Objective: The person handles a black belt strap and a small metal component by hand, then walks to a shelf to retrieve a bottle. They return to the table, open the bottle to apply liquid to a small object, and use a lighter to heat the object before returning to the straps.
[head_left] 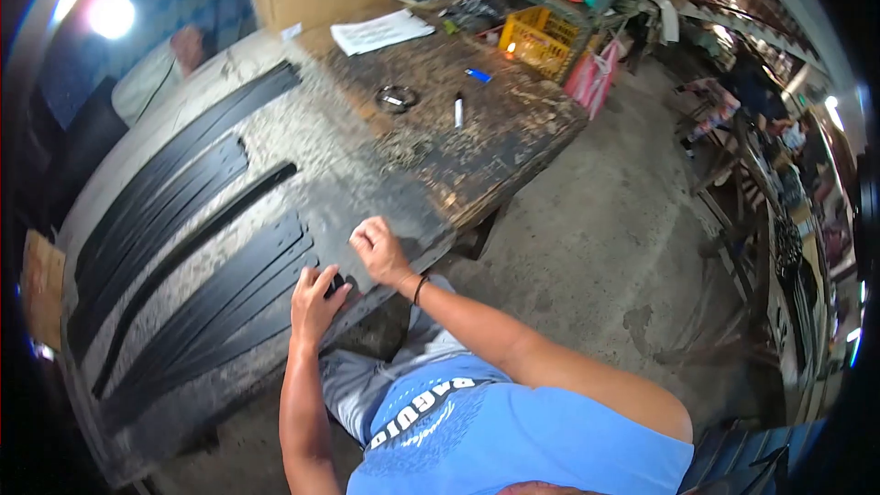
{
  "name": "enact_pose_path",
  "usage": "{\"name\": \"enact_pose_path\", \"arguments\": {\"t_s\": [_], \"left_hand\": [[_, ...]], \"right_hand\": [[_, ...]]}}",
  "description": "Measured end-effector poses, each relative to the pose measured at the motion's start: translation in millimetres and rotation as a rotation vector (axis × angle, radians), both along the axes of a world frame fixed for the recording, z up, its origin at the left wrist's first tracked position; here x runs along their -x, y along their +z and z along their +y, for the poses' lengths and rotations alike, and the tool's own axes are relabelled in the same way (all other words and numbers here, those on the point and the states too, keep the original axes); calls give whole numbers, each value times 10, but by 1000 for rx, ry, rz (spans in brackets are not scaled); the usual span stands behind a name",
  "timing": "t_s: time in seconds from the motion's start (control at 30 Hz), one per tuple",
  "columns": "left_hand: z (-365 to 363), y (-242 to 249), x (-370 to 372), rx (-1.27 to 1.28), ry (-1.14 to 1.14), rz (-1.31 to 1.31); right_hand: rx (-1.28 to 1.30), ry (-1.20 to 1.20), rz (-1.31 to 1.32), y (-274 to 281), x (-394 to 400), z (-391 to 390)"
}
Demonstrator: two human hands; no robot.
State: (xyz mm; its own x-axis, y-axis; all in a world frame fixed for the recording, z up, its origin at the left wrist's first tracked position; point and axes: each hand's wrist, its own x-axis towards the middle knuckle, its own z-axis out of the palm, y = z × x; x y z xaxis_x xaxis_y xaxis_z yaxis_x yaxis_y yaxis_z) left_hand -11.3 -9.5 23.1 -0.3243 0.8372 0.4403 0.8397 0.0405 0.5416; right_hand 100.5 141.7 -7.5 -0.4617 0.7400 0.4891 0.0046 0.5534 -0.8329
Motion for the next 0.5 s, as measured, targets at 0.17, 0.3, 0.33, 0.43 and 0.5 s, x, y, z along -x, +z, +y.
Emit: {"name": "enact_pose_path", "arguments": {"t_s": [0.17, 0.3, 0.33, 0.43, 0.5], "left_hand": [[-18, -78, 27, -38, -38, 119], [-10, -91, 31, -54, -27, 162], [-4, -76, 28, -50, -25, 176], [-97, -54, 58, -30, 19, 200], [-215, 22, 193, -52, 16, 312]], "right_hand": [[65, 19, 21, 40, -16, -10], [61, 23, 24, 15, 9, 15], [49, -9, 21, -3, 26, 43], [55, -65, 35, -109, 66, 60], [121, -75, -56, 91, -14, 5]]}}
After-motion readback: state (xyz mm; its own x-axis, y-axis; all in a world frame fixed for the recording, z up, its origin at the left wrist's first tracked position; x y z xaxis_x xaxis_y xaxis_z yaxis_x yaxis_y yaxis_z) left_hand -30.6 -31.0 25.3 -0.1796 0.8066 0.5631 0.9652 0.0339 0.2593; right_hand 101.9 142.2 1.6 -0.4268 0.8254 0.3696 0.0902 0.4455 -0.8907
